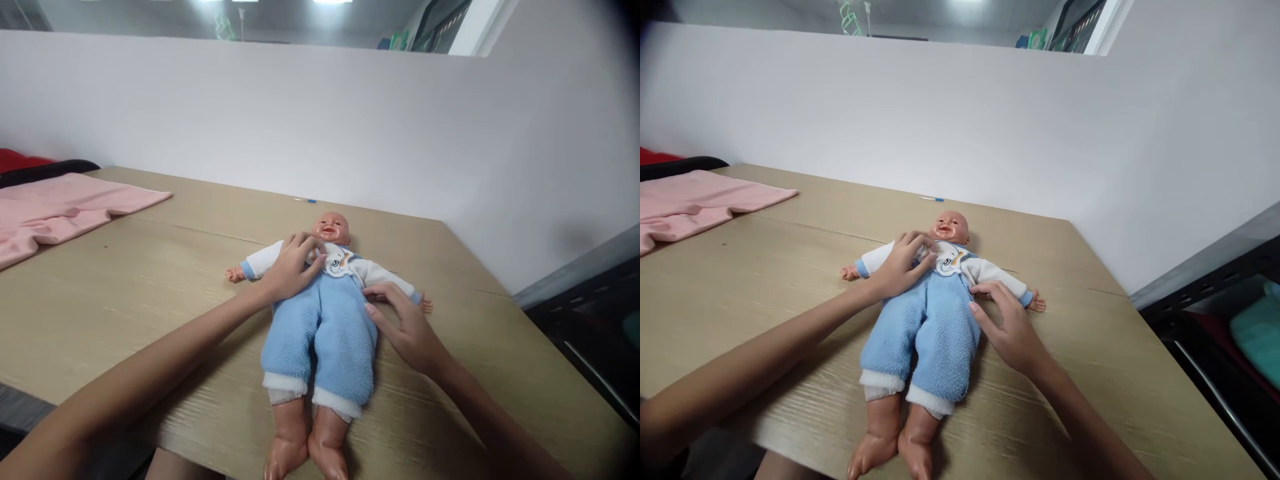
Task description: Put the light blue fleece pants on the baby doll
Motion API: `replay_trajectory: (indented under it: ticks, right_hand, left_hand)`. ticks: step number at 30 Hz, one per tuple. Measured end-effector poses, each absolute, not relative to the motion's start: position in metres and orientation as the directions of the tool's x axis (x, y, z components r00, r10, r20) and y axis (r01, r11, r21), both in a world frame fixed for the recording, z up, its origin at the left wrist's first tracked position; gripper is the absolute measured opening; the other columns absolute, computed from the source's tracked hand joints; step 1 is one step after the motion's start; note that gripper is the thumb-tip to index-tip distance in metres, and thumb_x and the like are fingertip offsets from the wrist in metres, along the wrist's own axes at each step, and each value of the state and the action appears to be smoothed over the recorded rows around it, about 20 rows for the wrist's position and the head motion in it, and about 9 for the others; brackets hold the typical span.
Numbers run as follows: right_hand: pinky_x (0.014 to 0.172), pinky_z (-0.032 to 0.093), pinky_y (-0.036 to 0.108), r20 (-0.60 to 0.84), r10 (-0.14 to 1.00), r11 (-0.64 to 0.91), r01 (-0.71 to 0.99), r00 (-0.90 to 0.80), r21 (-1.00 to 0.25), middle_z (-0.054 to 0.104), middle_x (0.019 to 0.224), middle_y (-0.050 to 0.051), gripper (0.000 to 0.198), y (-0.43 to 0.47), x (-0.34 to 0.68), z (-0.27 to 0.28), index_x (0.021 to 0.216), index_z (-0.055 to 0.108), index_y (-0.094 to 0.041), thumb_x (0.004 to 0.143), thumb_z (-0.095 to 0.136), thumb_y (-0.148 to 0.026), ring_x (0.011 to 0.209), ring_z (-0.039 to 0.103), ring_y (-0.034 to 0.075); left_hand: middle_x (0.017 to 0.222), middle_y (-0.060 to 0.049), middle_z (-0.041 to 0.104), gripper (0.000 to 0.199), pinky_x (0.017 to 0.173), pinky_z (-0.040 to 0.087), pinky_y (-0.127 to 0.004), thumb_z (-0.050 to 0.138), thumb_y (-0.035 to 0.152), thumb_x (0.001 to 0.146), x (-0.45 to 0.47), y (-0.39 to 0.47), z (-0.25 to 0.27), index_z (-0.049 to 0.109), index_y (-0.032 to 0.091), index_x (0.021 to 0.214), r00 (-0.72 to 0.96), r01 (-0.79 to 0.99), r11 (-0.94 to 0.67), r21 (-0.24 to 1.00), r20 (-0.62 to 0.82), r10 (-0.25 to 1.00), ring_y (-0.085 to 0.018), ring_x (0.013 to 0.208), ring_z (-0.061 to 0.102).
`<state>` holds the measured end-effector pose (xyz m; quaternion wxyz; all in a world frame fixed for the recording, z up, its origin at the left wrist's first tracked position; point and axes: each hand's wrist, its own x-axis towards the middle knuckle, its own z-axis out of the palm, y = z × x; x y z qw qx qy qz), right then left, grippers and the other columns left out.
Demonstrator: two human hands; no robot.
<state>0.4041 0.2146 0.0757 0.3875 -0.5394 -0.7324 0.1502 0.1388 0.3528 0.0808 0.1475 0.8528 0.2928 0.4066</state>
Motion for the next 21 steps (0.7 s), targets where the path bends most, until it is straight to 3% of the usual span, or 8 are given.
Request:
replay_trajectory:
  ticks: [3, 6, 10, 12, 15, 18, 21]
  right_hand:
    - [0.099, 0.059, 0.046, 0.272, 0.962, 0.249, 0.521, -0.032, -0.816, 0.072, 0.112, 0.009, 0.042, 0.228, 0.394, 0.071, 0.111, 0.069, -0.026, 0.098, 0.071, -0.066, 0.105, 0.070, 0.030]
    - [0.090, 0.057, 0.041, 0.192, 0.978, 0.206, 0.434, -0.076, -0.877, 0.065, 0.098, 0.005, 0.049, 0.245, 0.400, 0.067, 0.093, 0.067, -0.025, 0.089, 0.077, -0.073, 0.096, 0.063, 0.028]
    - [0.084, 0.051, 0.039, 0.071, 0.989, 0.099, 0.232, -0.127, -0.968, 0.058, 0.088, 0.002, 0.049, 0.257, 0.410, 0.059, 0.080, 0.063, -0.025, 0.081, 0.087, -0.068, 0.088, 0.054, 0.025]
    - [0.081, 0.051, 0.038, 0.041, 0.997, 0.048, 0.096, -0.069, -0.994, 0.056, 0.084, 0.002, 0.049, 0.257, 0.411, 0.051, 0.080, 0.059, -0.027, 0.082, 0.084, -0.069, 0.084, 0.053, 0.025]
    - [0.077, 0.050, 0.036, 0.054, 0.997, 0.055, -0.012, 0.058, -0.998, 0.053, 0.083, 0.000, 0.049, 0.256, 0.408, 0.042, 0.082, 0.051, -0.028, 0.085, 0.081, -0.067, 0.081, 0.053, 0.023]
    - [0.076, 0.050, 0.033, 0.053, 0.992, 0.059, -0.051, 0.119, -0.997, 0.056, 0.085, -0.002, 0.053, 0.255, 0.406, 0.039, 0.089, 0.050, -0.029, 0.081, 0.088, -0.064, 0.080, 0.055, 0.021]
    - [0.079, 0.052, 0.034, 0.048, 0.991, 0.054, -0.038, 0.128, -0.998, 0.066, 0.094, -0.002, 0.059, 0.256, 0.406, 0.038, 0.103, 0.055, -0.030, 0.075, 0.093, -0.066, 0.084, 0.062, 0.021]
  left_hand:
    - [0.119, -0.009, 0.068, 0.024, 0.106, 0.046, -0.044, 0.047, 0.044, 0.113, 0.114, 0.347, 0.061, 0.060, 0.023, 0.117, 0.382, 0.366, -0.710, 0.601, 0.599, 0.704, -0.026, 0.113, 0.060]
    - [0.111, -0.008, 0.065, 0.031, 0.097, 0.047, -0.043, 0.037, 0.048, 0.115, 0.099, 0.348, 0.052, 0.056, 0.023, 0.114, 0.387, 0.352, -0.653, 0.671, 0.530, 0.754, -0.025, 0.103, 0.060]
    - [0.099, -0.006, 0.061, 0.036, 0.094, 0.042, -0.045, 0.030, 0.048, 0.115, 0.087, 0.357, 0.056, 0.050, 0.024, 0.098, 0.546, 0.462, -0.688, 0.560, 0.432, 0.718, -0.027, 0.096, 0.055]
    - [0.098, -0.006, 0.060, 0.037, 0.095, 0.041, -0.046, 0.032, 0.049, 0.114, 0.082, 0.362, 0.058, 0.050, 0.024, 0.094, 0.609, 0.436, -0.703, 0.562, 0.391, 0.690, -0.027, 0.096, 0.054]
    - [0.101, -0.005, 0.060, 0.032, 0.095, 0.041, -0.042, 0.044, 0.049, 0.110, 0.077, 0.367, 0.059, 0.054, 0.022, 0.097, 0.670, 0.295, -0.650, 0.700, 0.333, 0.663, -0.025, 0.099, 0.053]
    - [0.100, -0.002, 0.055, 0.028, 0.090, 0.041, -0.037, 0.056, 0.049, 0.105, 0.076, 0.369, 0.057, 0.056, 0.021, 0.100, 0.690, 0.173, -0.492, 0.853, 0.252, 0.679, -0.021, 0.096, 0.050]
    - [0.096, 0.000, 0.050, 0.032, 0.088, 0.040, -0.034, 0.056, 0.052, 0.105, 0.079, 0.369, 0.053, 0.054, 0.021, 0.099, 0.675, 0.096, -0.359, 0.928, 0.204, 0.709, -0.019, 0.092, 0.047]
